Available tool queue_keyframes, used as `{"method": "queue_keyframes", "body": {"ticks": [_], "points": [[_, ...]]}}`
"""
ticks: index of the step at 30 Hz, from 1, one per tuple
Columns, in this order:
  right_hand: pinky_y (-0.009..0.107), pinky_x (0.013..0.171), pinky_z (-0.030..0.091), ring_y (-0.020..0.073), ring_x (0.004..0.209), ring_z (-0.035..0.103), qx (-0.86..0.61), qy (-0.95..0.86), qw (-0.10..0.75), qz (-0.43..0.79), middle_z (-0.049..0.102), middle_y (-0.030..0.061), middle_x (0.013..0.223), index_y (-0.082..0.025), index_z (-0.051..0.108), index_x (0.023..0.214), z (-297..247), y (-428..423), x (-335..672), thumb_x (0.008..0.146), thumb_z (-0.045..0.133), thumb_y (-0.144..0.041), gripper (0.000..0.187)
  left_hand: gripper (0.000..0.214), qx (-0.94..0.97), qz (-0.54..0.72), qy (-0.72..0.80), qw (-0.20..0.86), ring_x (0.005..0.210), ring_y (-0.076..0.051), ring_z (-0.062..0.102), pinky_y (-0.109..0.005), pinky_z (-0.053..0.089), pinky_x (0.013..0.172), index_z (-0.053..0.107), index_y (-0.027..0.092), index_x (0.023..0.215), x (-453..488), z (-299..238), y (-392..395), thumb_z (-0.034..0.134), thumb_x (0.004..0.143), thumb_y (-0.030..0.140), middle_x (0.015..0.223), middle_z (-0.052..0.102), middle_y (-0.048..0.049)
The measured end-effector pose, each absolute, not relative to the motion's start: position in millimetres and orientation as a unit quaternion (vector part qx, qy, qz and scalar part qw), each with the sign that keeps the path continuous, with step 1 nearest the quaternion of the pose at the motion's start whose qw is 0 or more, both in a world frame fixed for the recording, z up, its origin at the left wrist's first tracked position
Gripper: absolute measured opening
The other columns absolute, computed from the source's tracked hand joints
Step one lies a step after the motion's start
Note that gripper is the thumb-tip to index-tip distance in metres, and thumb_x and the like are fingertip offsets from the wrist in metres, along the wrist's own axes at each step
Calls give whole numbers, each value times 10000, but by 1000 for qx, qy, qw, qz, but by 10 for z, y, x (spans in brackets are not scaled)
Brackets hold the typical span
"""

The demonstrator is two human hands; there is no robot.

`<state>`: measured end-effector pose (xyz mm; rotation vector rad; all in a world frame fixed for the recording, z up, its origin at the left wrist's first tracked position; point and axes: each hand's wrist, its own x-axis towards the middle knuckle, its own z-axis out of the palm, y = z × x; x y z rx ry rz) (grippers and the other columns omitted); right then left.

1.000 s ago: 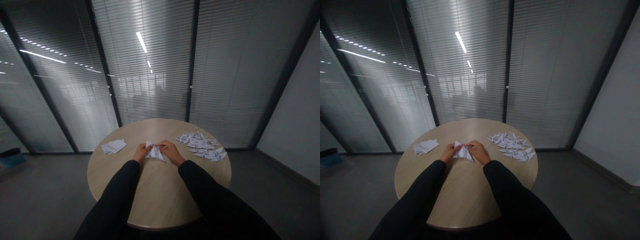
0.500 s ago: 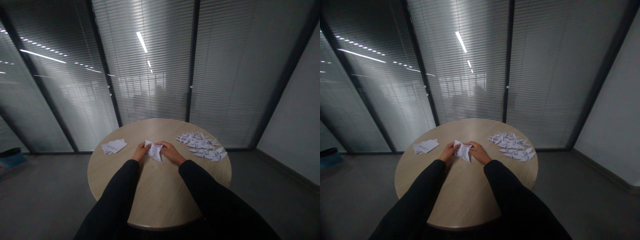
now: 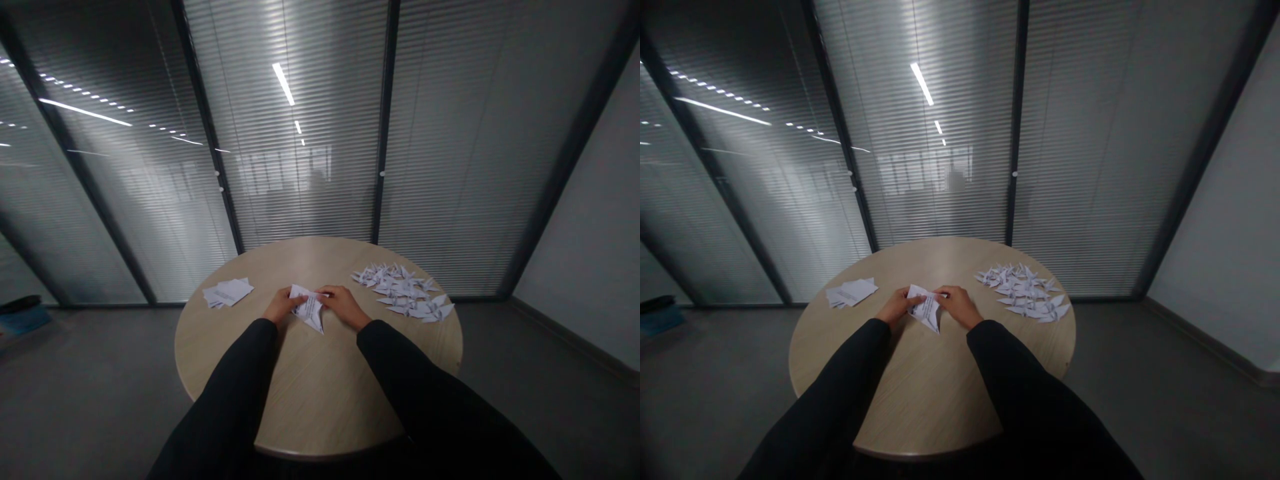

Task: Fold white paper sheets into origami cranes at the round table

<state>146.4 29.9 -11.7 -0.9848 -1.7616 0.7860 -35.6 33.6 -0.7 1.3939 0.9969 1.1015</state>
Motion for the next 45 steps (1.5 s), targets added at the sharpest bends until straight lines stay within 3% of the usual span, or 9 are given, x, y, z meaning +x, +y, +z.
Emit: {"method": "queue_keyframes", "body": {"ticks": [9, 13, 17, 21, 27, 31, 36, 41, 45], "points": [[216, 523, 457, 134, 601, 591, -426, -688, 495, 316, 675, 32, 724, -165, 694, 853, -100, 269, 1478, 681, 574, -199, 213, 348, 615, 455, 380, 519, 541, -137, 554, -256, 400, 569, 645, 90, 744, -313, 50, 278, 770, 505, 309, 606, 633, -38], [223, 522, 468, 125, 578, 581, -418, -641, 511, 392, 644, 21, 672, -150, 669, 853, -75, 274, 1463, 672, 563, -202, 216, 327, 624, 448, 367, 525, 551, -132, 549, -250, 389, 572, 650, 98, 768, -334, 44, 285, 758, 510, 266, 607, 624, -29], [258, 616, 507, 139, 709, 615, -353, -587, 523, 508, 648, 28, 808, -165, 594, 1006, 25, 196, 1435, 667, 551, -195, 343, 261, 610, 477, 381, 505, 524, -115, 525, -233, 365, 543, 647, 109, 755, -379, 36, 313, 721, 543, 242, 584, 603, -11], [231, 633, 487, 120, 718, 602, -314, -590, 508, 543, 633, 17, 836, -163, 582, 1011, 68, 139, 1434, 630, 583, -167, 381, 243, 591, 490, 385, 512, 521, -112, 521, -225, 355, 529, 637, 115, 750, -400, 26, 335, 701, 539, 218, 573, 592, -3], [222, 584, 454, 99, 571, 550, -304, -654, 485, 494, 557, -48, 600, -159, 584, 902, -47, 220, 1460, 615, 620, -179, 290, 211, 600, 471, 383, 521, 505, -102, 498, -216, 335, 513, 628, 120, 724, -387, 8, 337, 688, 544, 211, 556, 575, 7], [236, 571, 462, 117, 598, 567, -329, -680, 478, 448, 588, -24, 662, -168, 574, 812, -79, 244, 1452, 638, 626, -242, 197, 225, 598, 465, 386, 526, 527, -107, 507, -216, 343, 519, 638, 114, 749, -371, 17, 326, 689, 551, 209, 576, 574, 5], [236, 562, 452, 120, 590, 578, -366, -689, 504, 370, 595, -15, 678, -164, 578, 796, -55, 233, 1473, 675, 612, -279, 170, 466, 543, 488, 376, 570, 617, -121, 558, -218, 389, 564, 607, 121, 1014, -335, 97, 269, 709, 599, 308, 719, 619, -28], [246, 595, 453, 139, 626, 601, -421, -661, 544, 300, 610, -5, 665, -173, 584, 812, -60, 268, 1516, 704, 586, -264, 142, 527, 489, 520, 339, 613, 794, -158, 606, -267, 472, 683, 527, 197, 1126, -313, 182, 170, 627, 699, 489, 901, 624, -49], [259, 591, 469, 155, 625, 614, -444, -627, 570, 290, 615, -2, 647, -179, 573, 799, -61, 307, 1529, 705, 587, -277, 137, 645, 484, 500, 300, 652, 912, -197, 601, -374, 487, 806, 426, 208, 1224, -274, 188, 102, 716, 665, 349, 1069, 597, -97]]}}
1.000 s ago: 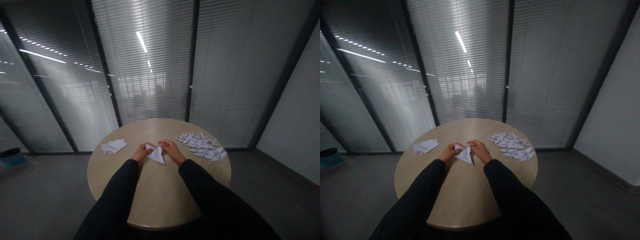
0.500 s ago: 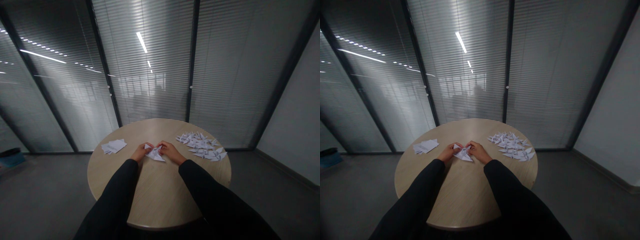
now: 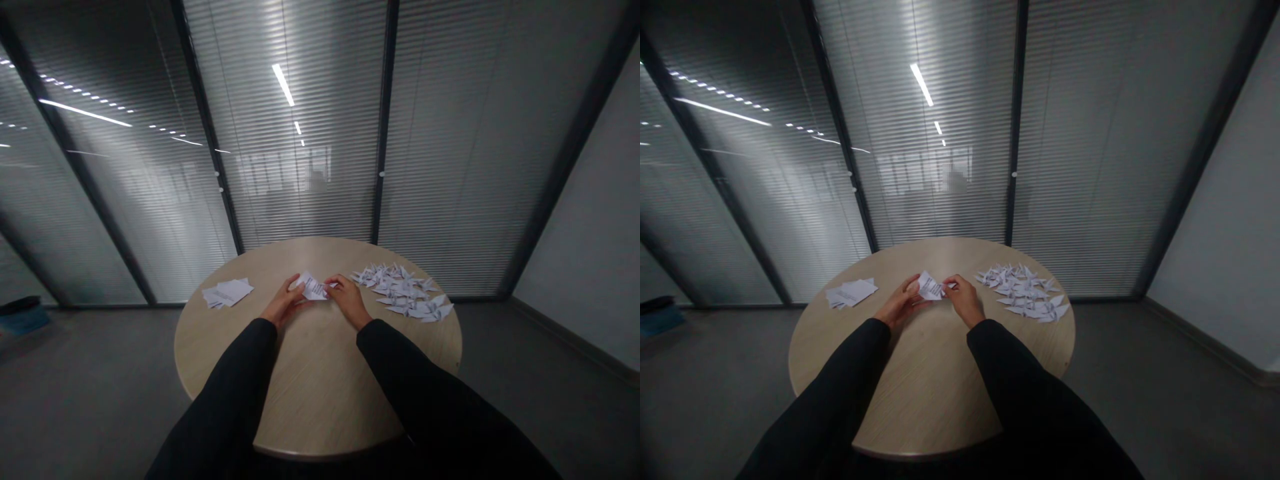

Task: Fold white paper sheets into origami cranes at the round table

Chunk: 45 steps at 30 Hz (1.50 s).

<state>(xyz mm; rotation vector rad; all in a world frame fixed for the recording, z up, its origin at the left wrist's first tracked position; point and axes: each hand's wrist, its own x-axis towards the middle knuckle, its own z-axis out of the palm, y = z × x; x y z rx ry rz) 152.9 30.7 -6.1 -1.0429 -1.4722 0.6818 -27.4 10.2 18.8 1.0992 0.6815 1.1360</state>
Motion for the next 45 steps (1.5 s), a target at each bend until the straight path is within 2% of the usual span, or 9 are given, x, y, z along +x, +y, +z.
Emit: {"method": "queue_keyframes", "body": {"ticks": [4, 9, 13, 17, 21, 24, 31, 41, 45], "points": [[273, 585, 496, 163, 615, 617, -446, -606, 583, 307, 603, 1, 631, -182, 576, 786, -50, 301, 1499, 690, 605, -294, 151, 763, 505, 486, 292, 651, 948, -205, 593, -396, 483, 835, 361, 209, 1281, -238, 158, 95, 747, 625, 179, 1084, 601, -102], [269, 592, 517, 165, 709, 612, -407, -626, 568, 348, 629, 33, 791, -178, 599, 775, -20, 205, 1423, 683, 612, -357, 202, 838, 518, 495, 326, 617, 788, -150, 615, -301, 487, 760, 272, 224, 1361, -269, 148, 137, 699, 644, 148, 906, 646, -42], [271, 666, 486, 158, 729, 587, -429, -666, 544, 276, 633, 29, 741, -169, 629, 717, 6, 178, 1434, 749, 549, -374, 223, 869, 549, 485, 348, 585, 668, -123, 596, -256, 479, 660, 236, 245, 1384, -301, 133, 172, 668, 637, 147, 780, 627, -1], [290, 722, 470, 161, 753, 600, -428, -657, 551, 287, 643, 35, 779, -161, 617, 785, 2, 235, 1484, 705, 597, -325, 183, 790, 562, 462, 355, 588, 669, -137, 588, -259, 477, 624, 359, 225, 1311, -307, 71, 234, 667, 588, 145, 772, 618, -3], [302, 726, 491, 167, 814, 610, -383, -607, 584, 379, 628, 64, 917, -174, 562, 988, -8, 272, 1494, 631, 662, -289, 388, 556, 567, 451, 355, 591, 743, -162, 588, -270, 468, 641, 540, 172, 1114, -305, -13, 309, 673, 574, 189, 881, 638, -52], [310, 715, 503, 180, 839, 616, -340, -600, 577, 438, 632, 77, 949, -180, 550, 1049, -14, 269, 1483, 626, 672, -299, 456, 412, 563, 448, 361, 593, 740, -171, 592, -285, 458, 669, 602, 132, 974, -308, -56, 347, 683, 596, 273, 852, 652, -71], [303, 720, 496, 181, 824, 620, -338, -613, 571, 429, 658, 64, 929, -171, 601, 1007, -16, 260, 1471, 623, 690, -321, 421, 421, 581, 444, 358, 581, 612, -143, 569, -271, 435, 623, 641, 93, 829, -305, -31, 330, 720, 583, 426, 719, 654, -69], [295, 716, 464, 185, 794, 604, -373, -674, 547, 328, 656, 57, 827, -149, 672, 806, -1, 247, 1484, 653, 655, -318, 229, 317, 585, 408, 370, 595, 631, -170, 604, -290, 475, 615, 656, 87, 755, -294, 67, 228, 725, 609, 359, 703, 671, -85], [292, 729, 455, 187, 840, 594, -374, -701, 536, 284, 643, 68, 871, -158, 677, 812, -6, 236, 1479, 696, 624, -292, 185, 302, 555, 437, 365, 606, 631, -162, 610, -295, 493, 627, 653, 99, 888, -290, 94, 215, 698, 658, 290, 727, 672, -76]]}}
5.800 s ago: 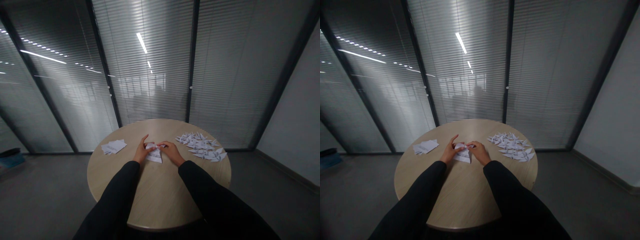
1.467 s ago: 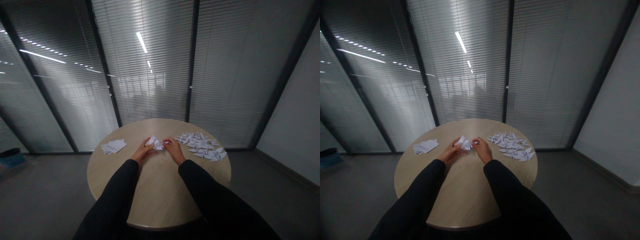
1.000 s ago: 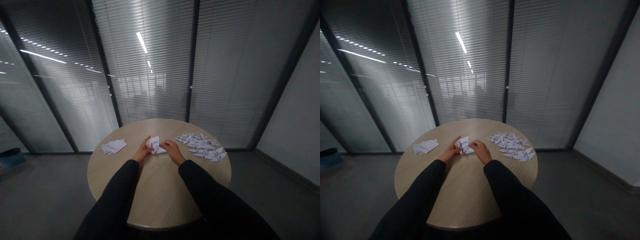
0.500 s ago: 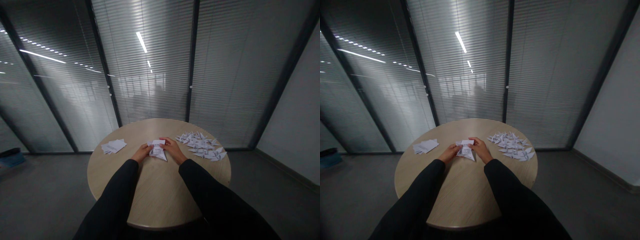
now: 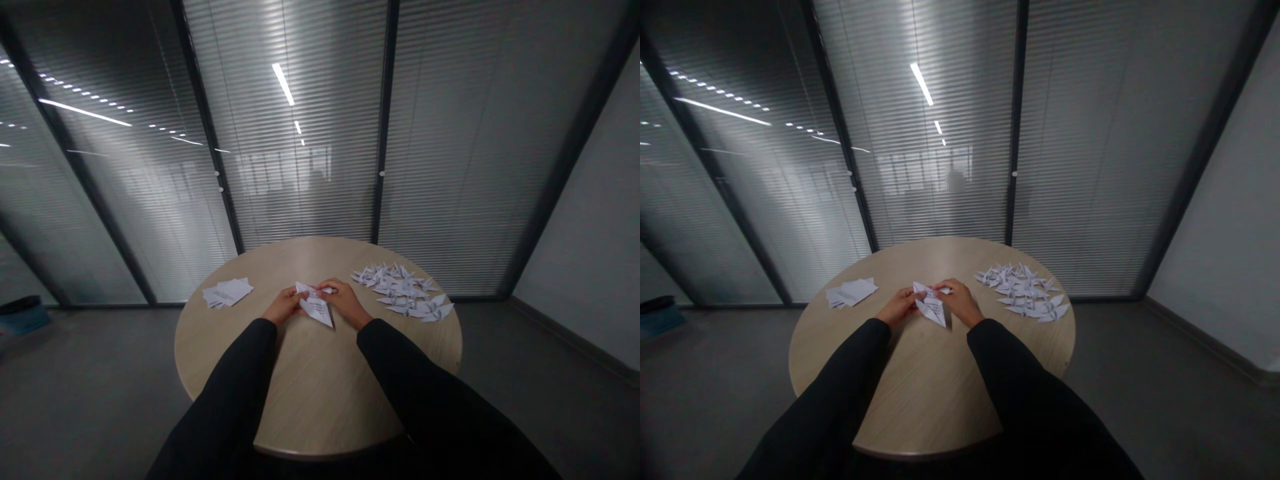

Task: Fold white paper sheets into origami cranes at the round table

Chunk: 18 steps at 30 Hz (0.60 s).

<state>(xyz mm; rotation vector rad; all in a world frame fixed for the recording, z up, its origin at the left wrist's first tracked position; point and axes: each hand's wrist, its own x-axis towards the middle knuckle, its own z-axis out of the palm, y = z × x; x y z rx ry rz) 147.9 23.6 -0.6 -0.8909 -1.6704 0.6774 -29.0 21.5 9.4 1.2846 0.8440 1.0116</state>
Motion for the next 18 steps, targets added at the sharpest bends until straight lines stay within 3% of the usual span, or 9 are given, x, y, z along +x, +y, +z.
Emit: {"method": "queue_keyframes", "body": {"ticks": [4, 9, 18], "points": [[294, 772, 445, 183, 882, 584, -369, -719, 526, 264, 637, 69, 905, -176, 685, 854, 22, 198, 1475, 754, 570, -280, 185, 408, 540, 457, 344, 618, 673, -171, 623, -299, 503, 630, 603, 110, 1047, -285, 127, 190, 671, 703, 317, 832, 674, -95], [298, 832, 425, 165, 927, 572, -334, -738, 504, 300, 628, 61, 967, -191, 677, 942, 45, 195, 1495, 801, 428, -157, 289, 442, 534, 471, 379, 591, 656, -154, 615, -273, 488, 594, 588, 122, 1084, -320, 143, 203, 657, 720, 365, 838, 668, -87], [335, 862, 430, 193, 954, 572, -310, -768, 449, 335, 598, 73, 1040, -176, 641, 1039, 49, 200, 1546, 688, 648, -239, 357, 434, 556, 460, 397, 567, 651, -144, 590, -233, 426, 567, 649, 106, 988, -385, 148, 218, 655, 701, 432, 803, 666, -90]]}}
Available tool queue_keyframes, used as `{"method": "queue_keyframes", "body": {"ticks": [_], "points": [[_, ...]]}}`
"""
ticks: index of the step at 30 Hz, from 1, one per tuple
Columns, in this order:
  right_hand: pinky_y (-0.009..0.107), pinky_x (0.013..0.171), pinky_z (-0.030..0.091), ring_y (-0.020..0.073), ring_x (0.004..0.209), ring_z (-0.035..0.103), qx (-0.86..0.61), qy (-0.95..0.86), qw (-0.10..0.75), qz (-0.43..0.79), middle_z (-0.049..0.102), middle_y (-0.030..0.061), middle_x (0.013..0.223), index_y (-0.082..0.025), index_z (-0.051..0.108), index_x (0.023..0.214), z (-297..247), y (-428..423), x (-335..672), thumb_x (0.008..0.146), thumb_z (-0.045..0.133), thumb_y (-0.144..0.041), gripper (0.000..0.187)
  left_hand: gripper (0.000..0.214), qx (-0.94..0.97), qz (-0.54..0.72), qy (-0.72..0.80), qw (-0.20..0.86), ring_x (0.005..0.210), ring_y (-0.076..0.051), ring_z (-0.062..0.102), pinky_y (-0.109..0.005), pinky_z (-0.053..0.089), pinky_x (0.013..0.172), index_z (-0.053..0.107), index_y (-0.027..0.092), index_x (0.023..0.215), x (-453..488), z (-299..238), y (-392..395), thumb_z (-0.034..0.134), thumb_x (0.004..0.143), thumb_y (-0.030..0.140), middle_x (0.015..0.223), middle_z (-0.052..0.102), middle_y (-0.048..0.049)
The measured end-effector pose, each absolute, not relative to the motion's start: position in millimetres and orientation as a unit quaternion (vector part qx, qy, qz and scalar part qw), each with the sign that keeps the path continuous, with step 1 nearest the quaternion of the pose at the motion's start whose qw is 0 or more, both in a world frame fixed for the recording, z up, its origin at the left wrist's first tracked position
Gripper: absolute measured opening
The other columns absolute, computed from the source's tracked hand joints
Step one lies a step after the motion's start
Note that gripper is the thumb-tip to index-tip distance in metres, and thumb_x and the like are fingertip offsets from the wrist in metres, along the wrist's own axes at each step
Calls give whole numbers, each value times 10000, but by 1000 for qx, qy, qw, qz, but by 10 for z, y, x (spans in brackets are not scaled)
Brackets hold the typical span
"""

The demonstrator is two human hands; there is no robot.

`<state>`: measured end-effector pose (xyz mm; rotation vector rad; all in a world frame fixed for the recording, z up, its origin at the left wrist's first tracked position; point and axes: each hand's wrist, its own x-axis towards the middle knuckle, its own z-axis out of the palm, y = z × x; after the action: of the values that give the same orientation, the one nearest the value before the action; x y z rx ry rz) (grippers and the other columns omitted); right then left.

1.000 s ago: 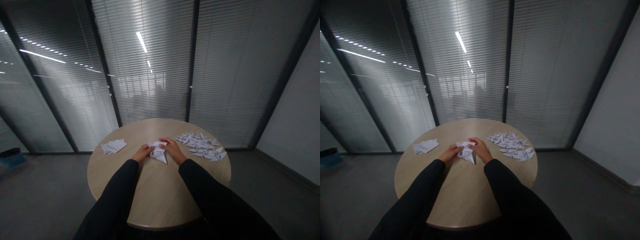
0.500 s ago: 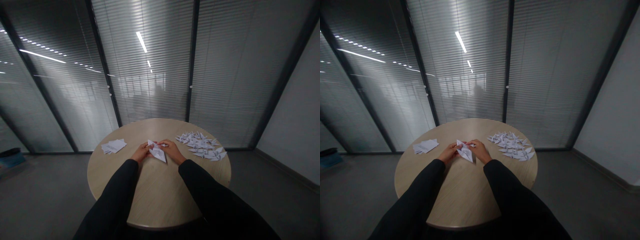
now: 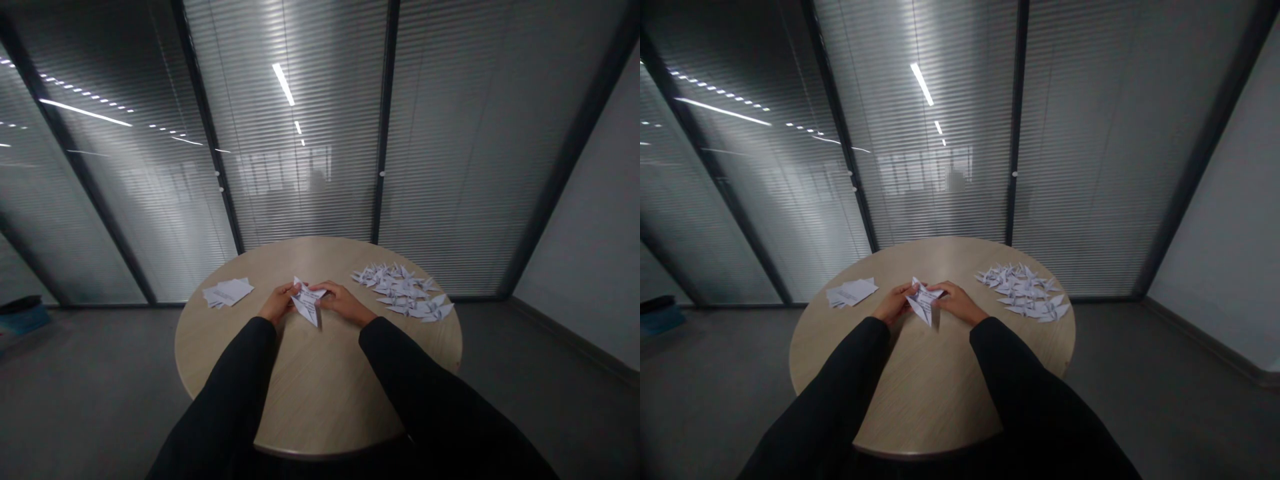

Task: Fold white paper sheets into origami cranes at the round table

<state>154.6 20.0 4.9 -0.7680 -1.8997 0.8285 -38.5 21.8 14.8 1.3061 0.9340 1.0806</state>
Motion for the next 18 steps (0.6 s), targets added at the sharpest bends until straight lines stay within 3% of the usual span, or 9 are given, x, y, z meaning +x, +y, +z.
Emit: {"method": "queue_keyframes", "body": {"ticks": [10, 14, 18], "points": [[350, 829, 455, 210, 910, 603, -306, -732, 455, 403, 632, 88, 1051, -155, 653, 992, 64, 190, 1521, 591, 740, -343, 451, 487, 544, 456, 371, 599, 668, -138, 581, -240, 426, 605, 641, 92, 1020, -407, 89, 282, 646, 705, 463, 843, 661, -103], [327, 800, 462, 201, 885, 608, -317, -732, 476, 372, 646, 89, 1016, -150, 670, 945, 42, 210, 1517, 610, 728, -334, 386, 473, 535, 457, 340, 624, 663, -146, 583, -254, 438, 628, 644, 68, 992, -391, 95, 268, 670, 691, 431, 829, 659, -113], [290, 744, 465, 179, 817, 614, -347, -738, 482, 319, 662, 81, 938, -149, 685, 918, -5, 251, 1529, 651, 699, -307, 310, 534, 530, 461, 341, 624, 694, -157, 592, -265, 447, 645, 598, 89, 1084, -380, 90, 250, 646, 704, 461, 875, 655, -110]]}}
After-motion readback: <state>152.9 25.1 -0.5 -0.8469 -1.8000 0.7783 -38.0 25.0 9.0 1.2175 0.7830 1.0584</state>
